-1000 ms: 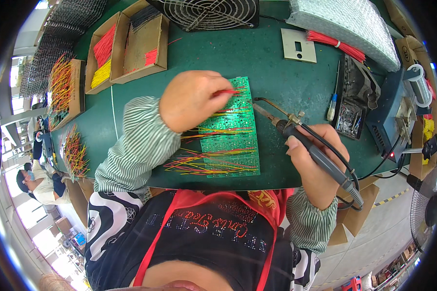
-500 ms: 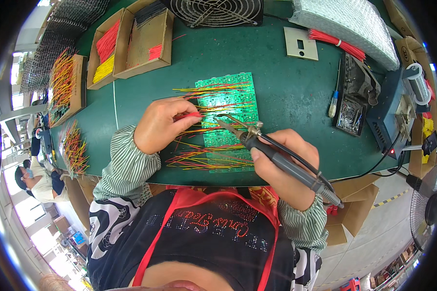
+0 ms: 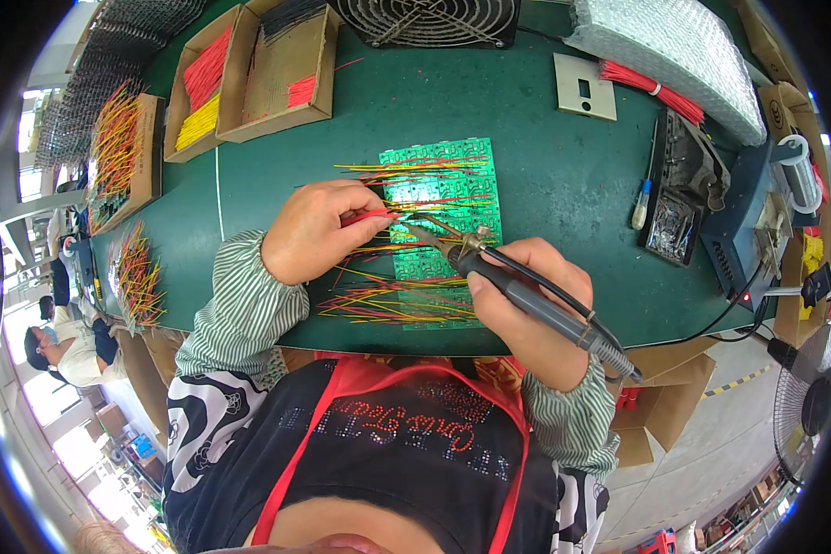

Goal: The person solders multiple colored wires onto green circuit boards with a soldering iron at a factory workstation.

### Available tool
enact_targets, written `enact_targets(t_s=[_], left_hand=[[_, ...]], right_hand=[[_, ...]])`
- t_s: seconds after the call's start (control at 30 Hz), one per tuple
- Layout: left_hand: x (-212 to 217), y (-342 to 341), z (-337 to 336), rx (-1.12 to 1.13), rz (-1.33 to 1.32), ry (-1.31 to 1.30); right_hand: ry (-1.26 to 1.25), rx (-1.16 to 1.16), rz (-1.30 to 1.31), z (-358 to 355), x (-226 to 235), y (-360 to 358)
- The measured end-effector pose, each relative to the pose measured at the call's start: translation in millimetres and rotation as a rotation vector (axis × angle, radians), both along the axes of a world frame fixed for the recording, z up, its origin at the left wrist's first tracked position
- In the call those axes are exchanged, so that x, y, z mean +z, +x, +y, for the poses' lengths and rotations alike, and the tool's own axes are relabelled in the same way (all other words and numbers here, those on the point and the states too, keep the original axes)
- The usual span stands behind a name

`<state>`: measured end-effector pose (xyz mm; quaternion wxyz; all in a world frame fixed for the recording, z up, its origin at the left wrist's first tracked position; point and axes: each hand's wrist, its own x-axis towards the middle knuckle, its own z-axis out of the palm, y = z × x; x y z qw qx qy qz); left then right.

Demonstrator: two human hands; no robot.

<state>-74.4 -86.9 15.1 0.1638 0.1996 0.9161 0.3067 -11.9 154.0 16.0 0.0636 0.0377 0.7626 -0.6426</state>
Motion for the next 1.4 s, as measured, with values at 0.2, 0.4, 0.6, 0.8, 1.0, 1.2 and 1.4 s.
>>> enact_targets(t_s=[0.2,0.4,0.6,0.8,1.0,1.2,1.4], left_hand=[[-1,1,2,0.005,0.015,-0.013],[-4,0,3,0.004,0.028,-0.019],[1,4,1,0.019,0.076,0.011],[17,1,9,0.036,0.171,0.034],[-2,-3,22,-0.057,0.128,0.006],[-3,-6,24,-0.074,0.118,0.012],[-3,-6,24,-0.068,0.123,0.005]], right_hand=[[-0.01,0.008,0.0,0,-1,-3],[-0.02,0.008,0.042,2,2,-2],[-0.016,0.02,0.0,14,7,2],[0.015,-0.089,0.031,19,7,7],[-0.016,-0.118,-0.014,19,6,7],[-0.048,-0.101,-0.027,17,2,4],[-0.006,-0.076,0.014,17,0,2]])
